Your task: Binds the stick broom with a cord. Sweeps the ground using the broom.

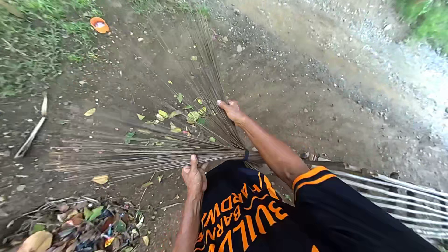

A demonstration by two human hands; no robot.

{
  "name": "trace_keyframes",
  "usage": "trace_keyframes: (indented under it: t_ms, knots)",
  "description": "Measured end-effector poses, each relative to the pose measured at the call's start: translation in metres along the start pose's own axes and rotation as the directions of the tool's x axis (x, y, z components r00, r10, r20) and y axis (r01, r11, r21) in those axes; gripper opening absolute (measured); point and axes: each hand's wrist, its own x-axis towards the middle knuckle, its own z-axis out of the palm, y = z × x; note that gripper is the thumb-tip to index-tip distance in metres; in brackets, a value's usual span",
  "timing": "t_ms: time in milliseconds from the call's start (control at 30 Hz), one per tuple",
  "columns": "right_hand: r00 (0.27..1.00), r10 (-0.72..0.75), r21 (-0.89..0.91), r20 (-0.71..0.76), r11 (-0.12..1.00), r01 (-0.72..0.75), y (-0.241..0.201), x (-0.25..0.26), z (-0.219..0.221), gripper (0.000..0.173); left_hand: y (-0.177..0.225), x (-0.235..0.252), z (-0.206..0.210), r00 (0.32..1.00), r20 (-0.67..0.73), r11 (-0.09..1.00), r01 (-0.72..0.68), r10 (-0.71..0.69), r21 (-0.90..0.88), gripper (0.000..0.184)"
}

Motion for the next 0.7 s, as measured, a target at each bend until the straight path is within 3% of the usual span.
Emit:
trace_keyframes:
  t_ms: [67, 167, 233, 267, 367, 500, 600, 667, 700]
  knots:
    - [0.983, -0.001, -0.030, 0.186, 1.000, 0.007, 0.007, 0.032, -0.009, 0.042, -0.016, 0.021, 0.029, 0.999, -0.040, 1.000, -0.007, 0.008, 0.027, 0.019]
    - [0.884, 0.089, -0.283, 0.458, 0.958, 0.051, 0.020, 0.055, -0.040, 0.080, -0.030, 0.074, 0.080, 0.992, -0.126, 0.995, 0.004, 0.008, 0.097, 0.020]
    - [0.841, 0.195, -0.572, 0.504, 0.805, 0.157, 0.051, 0.068, -0.077, 0.112, -0.037, 0.113, 0.113, 0.979, -0.201, 0.990, 0.044, -0.016, 0.135, 0.022]
    - [0.821, 0.260, -0.683, 0.508, 0.702, 0.200, 0.067, 0.074, -0.093, 0.114, -0.040, 0.131, 0.133, 0.972, -0.234, 0.982, 0.075, -0.032, 0.174, 0.023]
    - [0.819, 0.402, -0.807, 0.409, 0.579, 0.119, 0.096, 0.104, -0.122, 0.088, -0.058, 0.179, 0.195, 0.950, -0.274, 0.928, 0.228, -0.147, 0.295, 0.027]
    - [0.800, 0.526, -0.783, 0.288, 0.610, -0.120, 0.136, 0.165, -0.151, 0.078, -0.114, 0.249, 0.251, 0.931, -0.220, 0.839, 0.359, -0.291, 0.409, 0.038]
    - [0.797, 0.567, -0.710, 0.208, 0.648, -0.276, 0.178, 0.187, -0.179, 0.074, -0.163, 0.270, 0.237, 0.927, -0.075, 0.769, 0.349, -0.368, 0.535, 0.066]
    - [0.798, 0.591, -0.643, 0.121, 0.659, -0.391, 0.194, 0.201, -0.202, 0.061, -0.187, 0.255, 0.193, 0.909, -0.014, 0.647, 0.307, -0.416, 0.698, 0.082]
    - [0.793, 0.604, -0.602, 0.071, 0.660, -0.449, 0.199, 0.212, -0.216, 0.057, -0.196, 0.240, 0.161, 0.898, -0.028, 0.557, 0.298, -0.440, 0.775, 0.080]
